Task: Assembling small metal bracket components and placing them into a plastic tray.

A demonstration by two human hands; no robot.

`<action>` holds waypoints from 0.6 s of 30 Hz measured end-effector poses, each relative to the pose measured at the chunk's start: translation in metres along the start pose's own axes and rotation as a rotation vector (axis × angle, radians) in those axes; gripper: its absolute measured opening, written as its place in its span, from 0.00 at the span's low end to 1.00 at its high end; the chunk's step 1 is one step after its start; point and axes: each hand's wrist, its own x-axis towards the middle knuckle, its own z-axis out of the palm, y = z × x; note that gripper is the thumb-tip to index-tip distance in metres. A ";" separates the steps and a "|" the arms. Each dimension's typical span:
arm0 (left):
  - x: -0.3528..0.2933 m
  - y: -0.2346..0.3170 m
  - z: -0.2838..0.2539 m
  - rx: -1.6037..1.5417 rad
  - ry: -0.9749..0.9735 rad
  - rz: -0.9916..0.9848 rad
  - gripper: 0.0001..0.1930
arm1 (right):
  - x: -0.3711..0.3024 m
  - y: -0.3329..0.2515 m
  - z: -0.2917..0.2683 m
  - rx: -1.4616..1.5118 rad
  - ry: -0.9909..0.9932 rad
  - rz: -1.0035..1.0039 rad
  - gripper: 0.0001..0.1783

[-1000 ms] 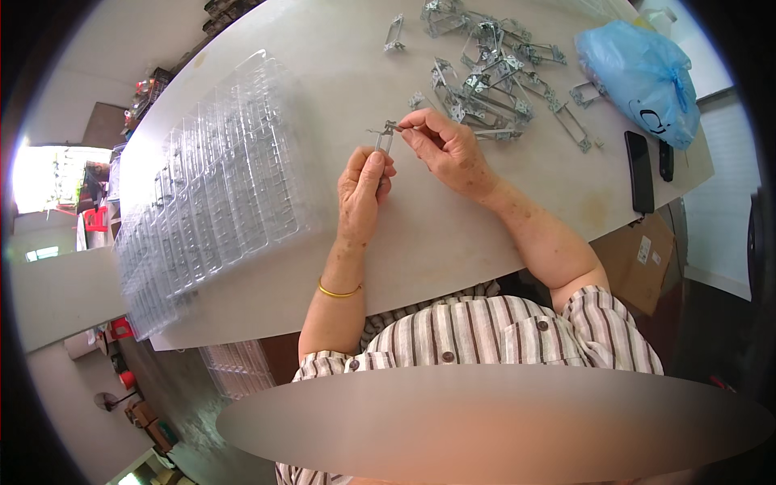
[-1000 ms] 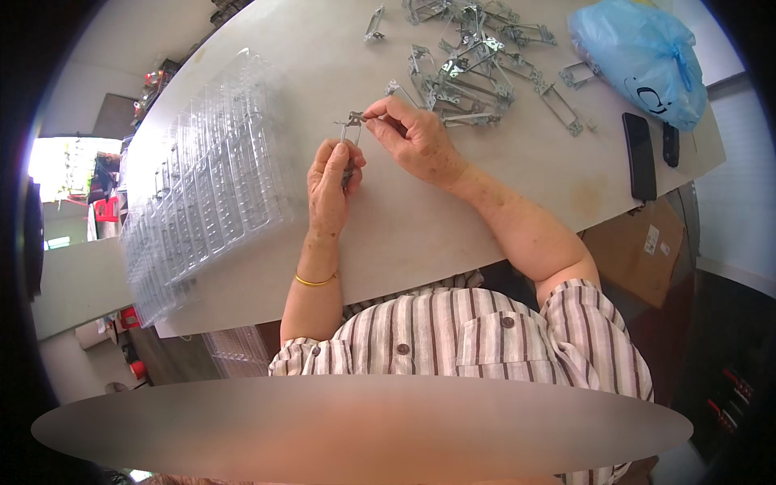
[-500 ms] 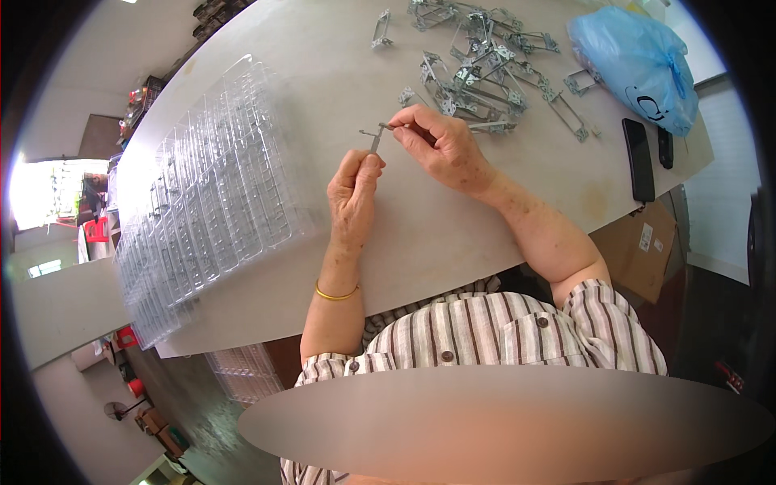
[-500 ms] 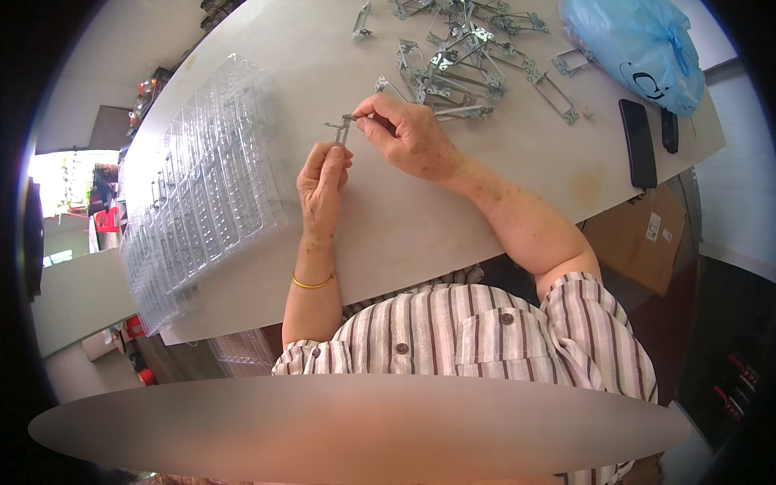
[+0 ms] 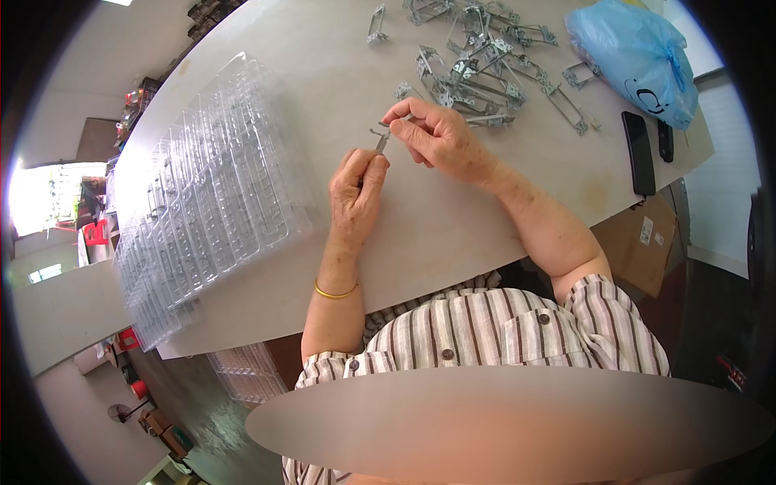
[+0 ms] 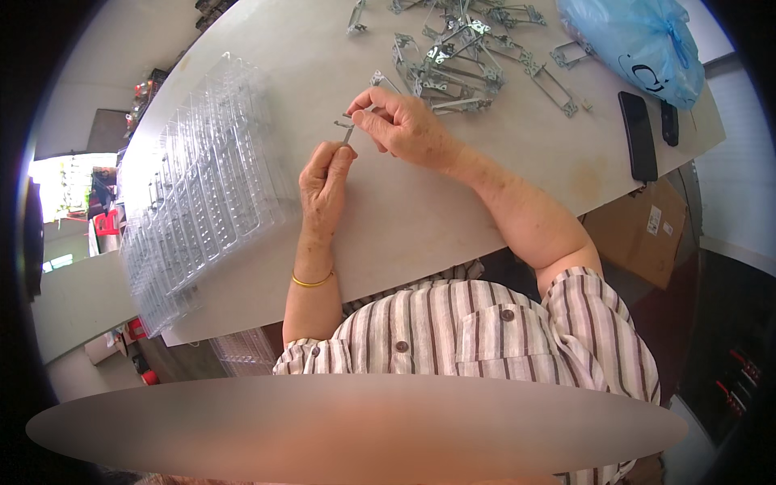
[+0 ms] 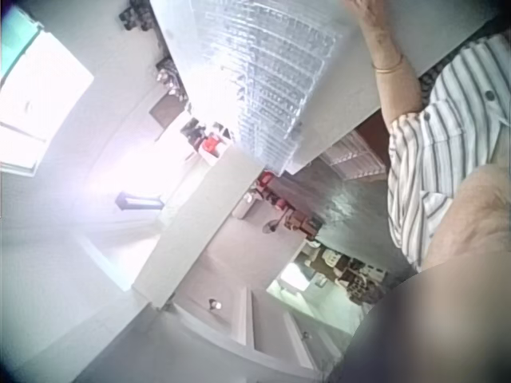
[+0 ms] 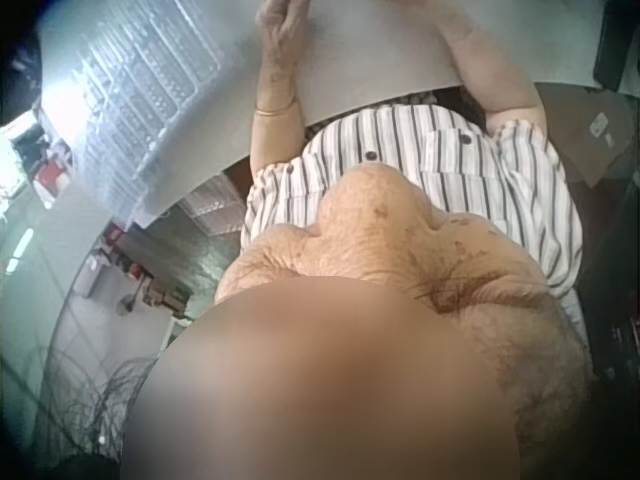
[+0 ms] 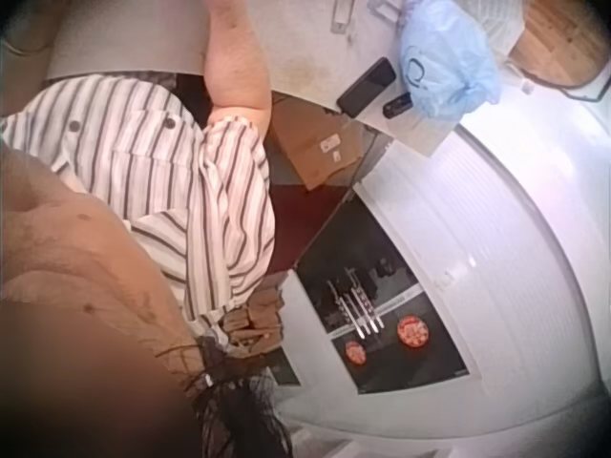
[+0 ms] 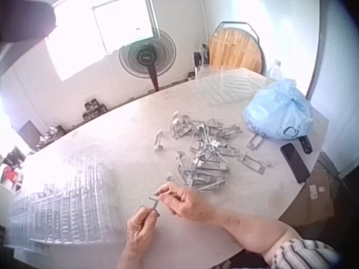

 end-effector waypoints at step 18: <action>0.000 0.005 0.000 0.170 -0.026 0.089 0.08 | 0.001 0.008 -0.001 -0.313 0.113 -0.339 0.05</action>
